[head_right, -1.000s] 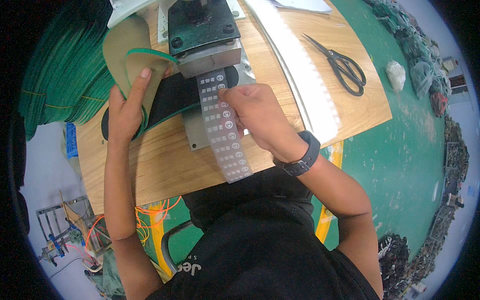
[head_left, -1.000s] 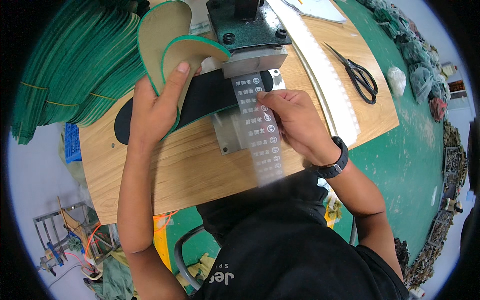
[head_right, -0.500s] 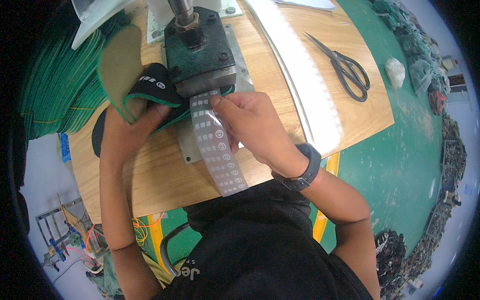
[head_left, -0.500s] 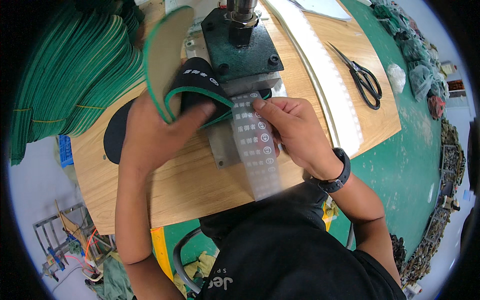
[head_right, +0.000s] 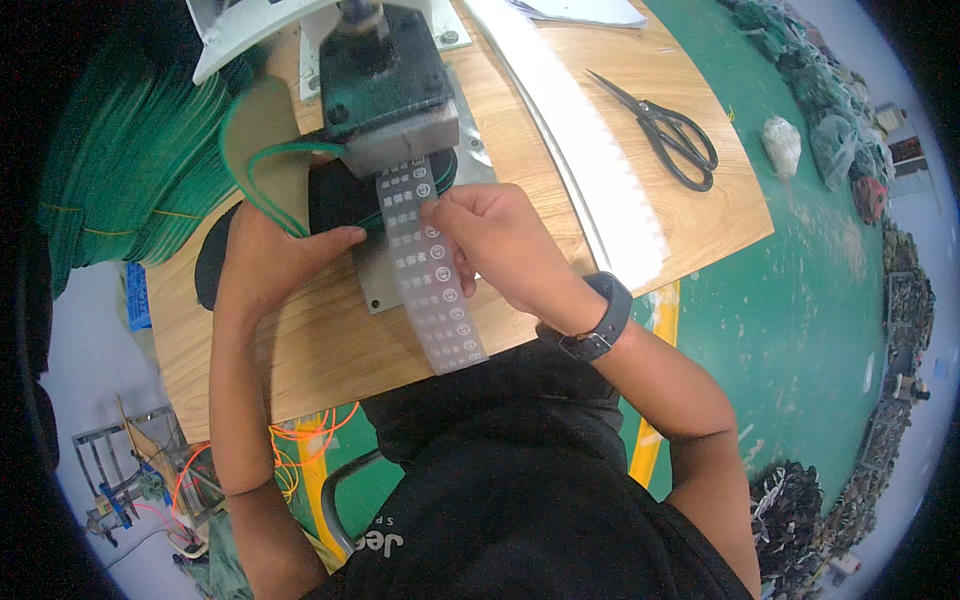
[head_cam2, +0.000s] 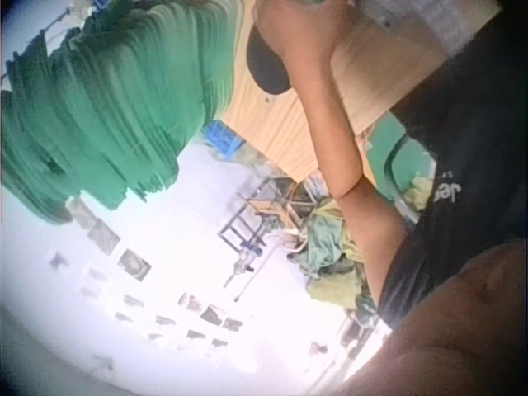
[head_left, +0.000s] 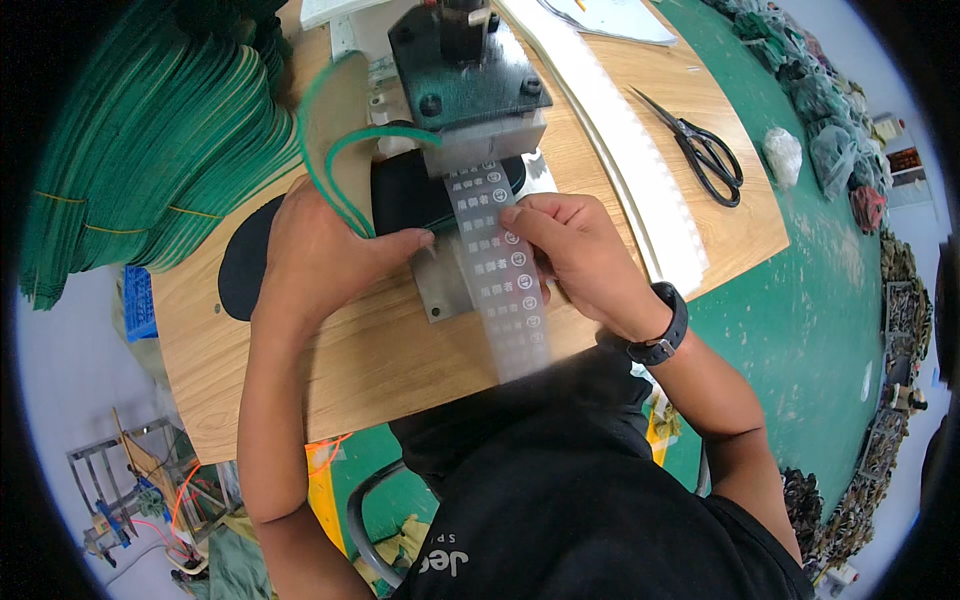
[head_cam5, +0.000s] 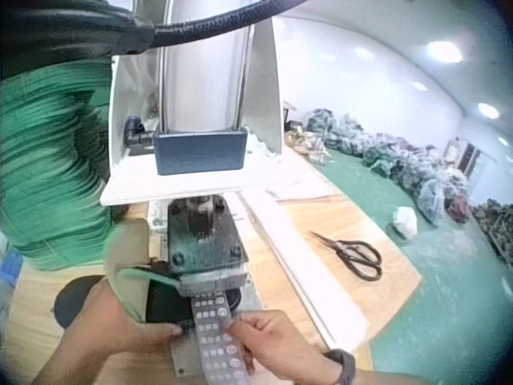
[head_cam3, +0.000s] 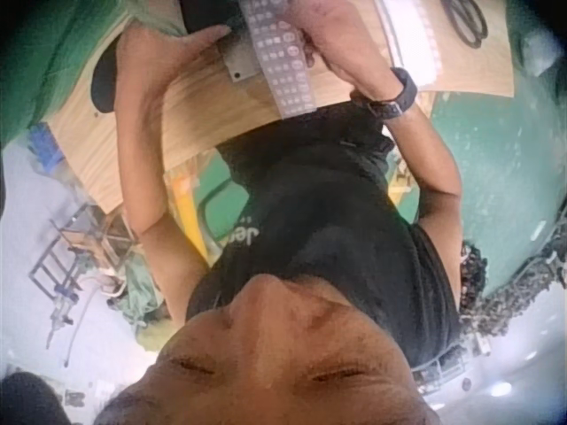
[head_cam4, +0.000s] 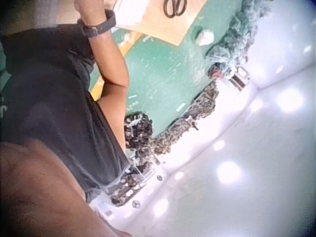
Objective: The person picks up a stack of green and black insoles, cuts a strip of transparent size labels with shears, and applies a label to the heel of each insole one at a time before bundling the stack with a rubber band.
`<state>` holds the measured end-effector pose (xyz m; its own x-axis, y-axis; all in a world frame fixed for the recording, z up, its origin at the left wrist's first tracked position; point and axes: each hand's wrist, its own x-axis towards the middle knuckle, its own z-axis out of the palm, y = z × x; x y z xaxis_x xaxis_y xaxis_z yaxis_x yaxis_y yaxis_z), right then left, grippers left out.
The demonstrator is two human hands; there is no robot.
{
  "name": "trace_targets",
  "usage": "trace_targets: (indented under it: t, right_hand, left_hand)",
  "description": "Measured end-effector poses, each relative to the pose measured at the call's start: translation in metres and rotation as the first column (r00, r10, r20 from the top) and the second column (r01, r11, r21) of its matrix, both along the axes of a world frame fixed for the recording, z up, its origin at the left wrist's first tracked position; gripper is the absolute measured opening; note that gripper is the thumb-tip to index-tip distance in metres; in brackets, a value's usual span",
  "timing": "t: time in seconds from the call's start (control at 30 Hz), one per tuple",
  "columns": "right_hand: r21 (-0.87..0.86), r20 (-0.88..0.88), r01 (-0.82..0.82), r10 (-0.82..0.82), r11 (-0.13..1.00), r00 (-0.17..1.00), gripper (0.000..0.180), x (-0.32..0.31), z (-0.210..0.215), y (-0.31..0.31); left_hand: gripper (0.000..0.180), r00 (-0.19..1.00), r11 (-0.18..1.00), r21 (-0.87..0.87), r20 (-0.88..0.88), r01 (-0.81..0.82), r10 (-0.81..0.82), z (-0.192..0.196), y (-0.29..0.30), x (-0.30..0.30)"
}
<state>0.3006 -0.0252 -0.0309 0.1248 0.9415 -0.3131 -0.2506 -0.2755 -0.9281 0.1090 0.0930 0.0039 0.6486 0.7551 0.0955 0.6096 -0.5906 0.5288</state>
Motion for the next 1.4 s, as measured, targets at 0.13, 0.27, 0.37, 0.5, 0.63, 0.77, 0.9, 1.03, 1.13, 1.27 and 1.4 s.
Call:
trace_targets:
  t: [0.13,0.27,0.37,0.5,0.63,0.77,0.9,1.03,1.13,1.27,1.4]
  right_hand:
    - [0.099,0.096,0.094,-0.103,0.991,0.99,0.025,0.0,0.006,-0.015]
    - [0.103,-0.061,0.281,-0.276,0.954,0.959,0.022,0.001,0.002,-0.026]
    - [0.018,-0.184,0.316,-0.307,0.949,0.934,0.021,0.0,0.003,-0.019]
    - [-0.016,-0.247,0.279,-0.274,0.96,0.929,0.021,0.003,0.0,-0.006]
    - [-0.016,-0.244,0.34,-0.334,0.94,0.911,0.022,0.007,-0.001,-0.009]
    - [-0.049,-0.166,0.262,-0.267,0.964,0.949,0.025,0.0,-0.003,-0.005]
    - [-0.091,-0.012,0.014,-0.015,0.996,1.0,0.029,-0.005,0.008,0.005]
    - [-0.065,0.01,0.005,-0.005,0.998,1.0,0.031,-0.003,0.005,0.004]
    - [-0.071,-0.004,0.024,-0.024,0.997,1.0,0.03,-0.004,0.003,0.004]
    - [-0.056,0.016,0.025,-0.024,0.998,1.0,0.031,-0.003,0.003,0.004]
    - [-0.058,0.003,0.038,-0.038,0.998,0.999,0.031,-0.002,0.0,0.005]
  left_hand:
    - [0.066,0.991,0.998,0.057,0.13,0.014,-0.021,-0.007,0.001,-0.005]
    - [0.061,0.984,1.0,-0.021,0.176,0.021,-0.017,-0.005,0.003,-0.007]
    - [0.053,0.95,0.996,-0.032,0.303,0.086,-0.072,-0.009,0.012,-0.014]
    - [0.04,0.936,0.993,-0.057,0.341,0.108,-0.082,-0.008,0.016,-0.019]
    - [0.028,0.934,0.982,-0.184,0.357,0.047,0.022,-0.003,0.015,-0.02]
    - [0.02,0.853,0.958,-0.284,0.49,-0.041,0.181,-0.011,0.018,-0.028]
    - [0.016,0.76,0.942,-0.323,0.588,-0.091,0.275,-0.018,0.024,-0.035]
    - [0.016,0.783,0.95,-0.3,0.571,-0.082,0.248,-0.014,0.022,-0.033]
    - [0.016,0.77,0.956,-0.287,0.596,-0.058,0.226,-0.012,0.018,-0.029]
    - [0.018,0.785,0.957,-0.275,0.572,-0.087,0.236,-0.011,0.017,-0.03]
    - [0.02,0.802,0.945,-0.311,0.538,-0.099,0.261,-0.012,0.018,-0.029]
